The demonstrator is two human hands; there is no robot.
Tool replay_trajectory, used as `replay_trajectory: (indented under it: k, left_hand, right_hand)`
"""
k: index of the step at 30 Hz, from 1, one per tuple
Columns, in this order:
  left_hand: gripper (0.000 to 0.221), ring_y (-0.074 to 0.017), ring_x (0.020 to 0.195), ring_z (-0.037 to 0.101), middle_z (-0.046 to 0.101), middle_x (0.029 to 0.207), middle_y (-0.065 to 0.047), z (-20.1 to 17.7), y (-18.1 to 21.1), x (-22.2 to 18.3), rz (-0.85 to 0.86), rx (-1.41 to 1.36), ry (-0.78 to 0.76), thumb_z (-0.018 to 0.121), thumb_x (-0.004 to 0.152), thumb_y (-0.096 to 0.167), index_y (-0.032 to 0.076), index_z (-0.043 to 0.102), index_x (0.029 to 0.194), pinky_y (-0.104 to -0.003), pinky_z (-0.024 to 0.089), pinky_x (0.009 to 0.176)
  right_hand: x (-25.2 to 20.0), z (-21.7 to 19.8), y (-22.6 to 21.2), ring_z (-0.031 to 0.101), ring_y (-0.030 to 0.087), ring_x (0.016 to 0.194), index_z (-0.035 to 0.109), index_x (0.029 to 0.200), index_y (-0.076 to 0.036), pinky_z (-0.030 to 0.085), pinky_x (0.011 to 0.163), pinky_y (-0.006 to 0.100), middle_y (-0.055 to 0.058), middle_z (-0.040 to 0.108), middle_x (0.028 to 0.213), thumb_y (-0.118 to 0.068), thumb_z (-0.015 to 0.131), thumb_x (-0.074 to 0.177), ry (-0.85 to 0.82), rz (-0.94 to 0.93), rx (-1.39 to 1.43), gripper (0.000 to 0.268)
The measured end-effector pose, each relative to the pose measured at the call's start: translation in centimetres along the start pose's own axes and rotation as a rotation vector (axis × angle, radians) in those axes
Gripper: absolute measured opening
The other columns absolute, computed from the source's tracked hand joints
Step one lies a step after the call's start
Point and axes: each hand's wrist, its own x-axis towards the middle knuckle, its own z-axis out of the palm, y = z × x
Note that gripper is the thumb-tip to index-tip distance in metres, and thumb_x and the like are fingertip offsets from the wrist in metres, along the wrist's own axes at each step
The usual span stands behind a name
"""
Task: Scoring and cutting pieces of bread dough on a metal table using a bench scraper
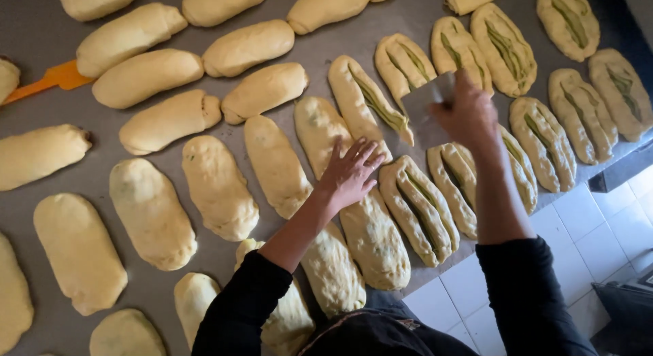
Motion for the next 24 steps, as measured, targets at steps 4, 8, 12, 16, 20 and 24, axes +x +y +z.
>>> replay_trajectory:
  k: [4, 8, 12, 16, 20, 24]
  left_hand:
    - [0.064, -0.0288, 0.151, 0.032, 0.038, 0.163, -0.005, 0.1, 0.0, 0.0, 0.011, -0.008, -0.043, 0.058, 0.096, 0.047, 0.027, 0.042, 0.155, -0.067, 0.017, 0.120]
    - [0.067, -0.0285, 0.147, 0.040, 0.043, 0.161, -0.005, 0.5, 0.0, -0.6, 0.056, 0.067, 0.100, 0.067, 0.092, 0.047, 0.027, 0.048, 0.153, -0.065, 0.023, 0.120]
    - [0.064, -0.0271, 0.145, 0.044, 0.051, 0.155, -0.007, -1.2, -0.3, -0.3, 0.104, -0.029, 0.140, 0.075, 0.087, 0.038, 0.022, 0.057, 0.147, -0.065, 0.026, 0.118]
    - [0.046, -0.0213, 0.142, 0.046, 0.055, 0.148, -0.005, -8.3, -1.5, 0.2, 0.054, -0.112, 0.232, 0.071, 0.095, 0.028, 0.016, 0.062, 0.139, -0.063, 0.034, 0.118]
    - [0.054, -0.0228, 0.142, 0.045, 0.052, 0.149, -0.008, -5.0, -7.2, 2.7, -0.126, -0.056, 0.244, 0.059, 0.103, 0.038, 0.020, 0.046, 0.152, -0.063, 0.022, 0.123]
    - [0.062, -0.0239, 0.147, 0.042, 0.043, 0.162, -0.007, -2.6, -9.6, 5.2, -0.171, 0.092, 0.204, 0.051, 0.102, 0.050, 0.013, 0.052, 0.151, -0.067, 0.014, 0.121]
  right_hand:
    - [-0.8, -4.2, -5.5, 0.070, 0.028, 0.075, 0.045, 0.129, -0.004, 0.061, 0.043, 0.030, 0.020, 0.071, 0.107, -0.004, 0.066, 0.095, 0.108, -0.002, 0.179, 0.040]
    - [3.3, 1.6, -9.0, 0.069, 0.031, 0.072, 0.038, 0.132, -0.004, 0.059, 0.047, 0.045, 0.015, 0.068, 0.086, -0.007, 0.061, 0.096, -0.038, 0.023, 0.100, 0.043]
    - [5.0, 2.9, -9.3, 0.069, 0.038, 0.089, 0.036, 0.135, -0.007, 0.061, 0.070, 0.050, 0.021, 0.068, 0.103, -0.003, 0.065, 0.094, -0.096, -0.019, 0.076, 0.050]
    - [5.0, -0.3, -6.9, 0.061, 0.018, 0.058, 0.040, 0.135, -0.003, 0.051, 0.036, 0.024, 0.007, 0.065, 0.080, -0.008, 0.062, 0.099, -0.040, -0.014, 0.151, 0.043]
    - [4.9, -2.2, -9.1, 0.064, 0.040, 0.076, 0.045, 0.113, -0.003, 0.049, 0.053, 0.057, 0.020, 0.063, 0.090, -0.016, 0.068, 0.091, 0.247, -0.236, 0.223, 0.035]
    - [6.9, -0.3, -13.6, 0.069, 0.029, 0.078, 0.040, 0.130, -0.005, 0.064, 0.060, 0.037, 0.014, 0.068, 0.094, -0.008, 0.075, 0.094, -0.001, 0.020, 0.115, 0.050]
